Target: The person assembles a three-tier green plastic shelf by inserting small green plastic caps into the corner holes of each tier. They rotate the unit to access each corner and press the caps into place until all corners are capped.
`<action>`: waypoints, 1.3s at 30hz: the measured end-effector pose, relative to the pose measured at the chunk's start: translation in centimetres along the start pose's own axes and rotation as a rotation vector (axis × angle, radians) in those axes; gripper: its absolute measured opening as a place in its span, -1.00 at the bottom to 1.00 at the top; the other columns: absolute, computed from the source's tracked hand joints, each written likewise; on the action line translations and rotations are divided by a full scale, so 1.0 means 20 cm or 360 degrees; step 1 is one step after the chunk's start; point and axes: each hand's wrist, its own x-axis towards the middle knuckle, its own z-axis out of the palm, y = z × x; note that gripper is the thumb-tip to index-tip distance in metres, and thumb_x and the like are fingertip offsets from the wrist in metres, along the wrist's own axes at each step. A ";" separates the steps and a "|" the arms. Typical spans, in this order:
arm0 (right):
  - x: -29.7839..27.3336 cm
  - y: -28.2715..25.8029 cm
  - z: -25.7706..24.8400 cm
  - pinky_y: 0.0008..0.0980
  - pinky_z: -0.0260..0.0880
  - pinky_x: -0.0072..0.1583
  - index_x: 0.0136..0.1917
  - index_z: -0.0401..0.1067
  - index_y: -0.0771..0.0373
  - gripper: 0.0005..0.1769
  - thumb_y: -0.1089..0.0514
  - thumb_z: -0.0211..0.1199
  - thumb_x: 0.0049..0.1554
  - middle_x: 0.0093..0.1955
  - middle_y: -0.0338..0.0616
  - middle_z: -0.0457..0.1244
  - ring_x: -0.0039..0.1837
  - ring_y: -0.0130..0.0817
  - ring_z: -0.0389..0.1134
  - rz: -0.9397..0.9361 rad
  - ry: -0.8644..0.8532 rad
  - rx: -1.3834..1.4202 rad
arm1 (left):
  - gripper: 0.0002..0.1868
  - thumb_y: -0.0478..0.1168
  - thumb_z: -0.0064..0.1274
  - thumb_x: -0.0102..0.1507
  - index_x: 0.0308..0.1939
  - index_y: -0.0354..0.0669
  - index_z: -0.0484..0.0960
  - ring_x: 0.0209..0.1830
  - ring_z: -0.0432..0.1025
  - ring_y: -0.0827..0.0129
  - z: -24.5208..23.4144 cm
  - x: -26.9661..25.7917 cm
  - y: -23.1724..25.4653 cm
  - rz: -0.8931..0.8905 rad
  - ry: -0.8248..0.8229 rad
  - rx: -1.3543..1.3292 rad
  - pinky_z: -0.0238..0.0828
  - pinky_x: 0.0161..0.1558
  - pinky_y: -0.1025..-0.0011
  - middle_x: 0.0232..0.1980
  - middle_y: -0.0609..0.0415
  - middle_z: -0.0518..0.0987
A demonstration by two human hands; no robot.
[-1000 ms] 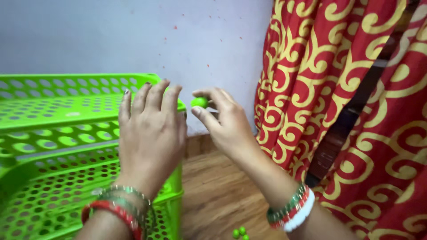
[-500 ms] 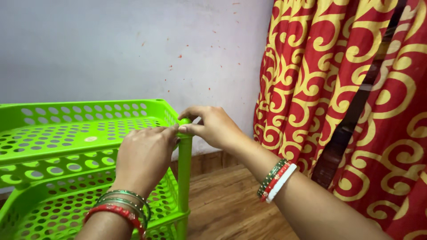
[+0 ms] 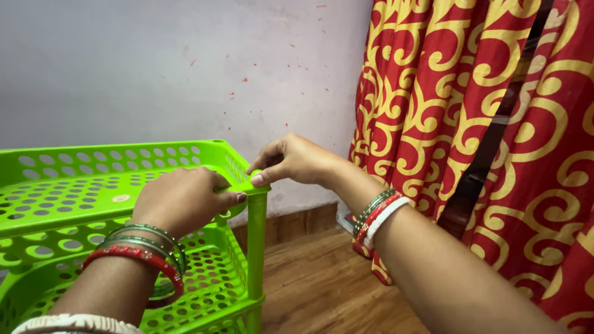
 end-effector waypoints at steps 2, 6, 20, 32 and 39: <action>-0.01 0.02 0.03 -0.31 0.43 0.18 0.00 0.65 0.24 -0.64 0.03 0.51 -0.03 -0.06 -0.13 0.48 0.05 -0.38 0.46 0.0016 0.0062 0.0093 | -0.53 0.35 0.01 0.20 -0.09 0.22 0.77 -0.07 0.61 0.11 0.01 0.00 0.00 -0.0025 0.0011 -0.0003 0.52 0.02 0.13 -0.12 0.06 0.73; -0.03 0.01 0.09 -0.32 0.49 0.12 -0.07 0.63 0.29 -0.64 0.01 0.50 -0.05 -0.10 -0.08 0.48 -0.02 -0.37 0.48 0.0031 0.0206 0.0261 | -0.52 0.35 0.02 0.20 -0.04 0.25 0.75 -0.03 0.60 0.11 0.02 0.01 0.00 -0.0046 0.0046 -0.0004 0.52 0.03 0.12 -0.09 0.06 0.72; -0.06 0.02 0.13 -0.35 0.46 0.05 0.11 0.57 0.24 -0.56 -0.07 0.37 0.06 -0.05 -0.08 0.45 -0.02 -0.38 0.45 0.0016 0.0460 -0.0059 | -0.51 0.38 0.00 0.21 -0.05 0.26 0.77 -0.02 0.59 0.09 0.04 -0.02 0.01 -0.0045 0.0117 -0.0003 0.51 0.03 0.10 -0.06 0.04 0.71; -0.05 0.03 0.28 -0.21 0.39 0.07 -0.13 0.59 0.36 -0.63 -0.04 0.42 0.08 -0.11 0.05 0.38 -0.01 -0.10 0.41 0.0021 0.0933 -0.0438 | -0.49 0.39 -0.01 0.23 -0.04 0.24 0.75 -0.06 0.60 0.06 0.07 -0.01 0.00 -0.0018 0.0189 0.0050 0.51 -0.01 0.10 -0.11 0.00 0.72; -0.06 -0.07 0.46 -0.07 0.37 0.10 -0.20 0.52 0.37 -0.62 -0.04 0.39 0.06 -0.05 0.14 0.31 0.07 0.11 0.35 -0.0234 0.1383 -0.1142 | -0.53 0.36 0.00 0.24 -0.04 0.26 0.77 -0.06 0.60 0.05 0.06 -0.02 0.01 -0.0025 0.0179 0.0029 0.51 0.00 0.09 -0.09 -0.01 0.72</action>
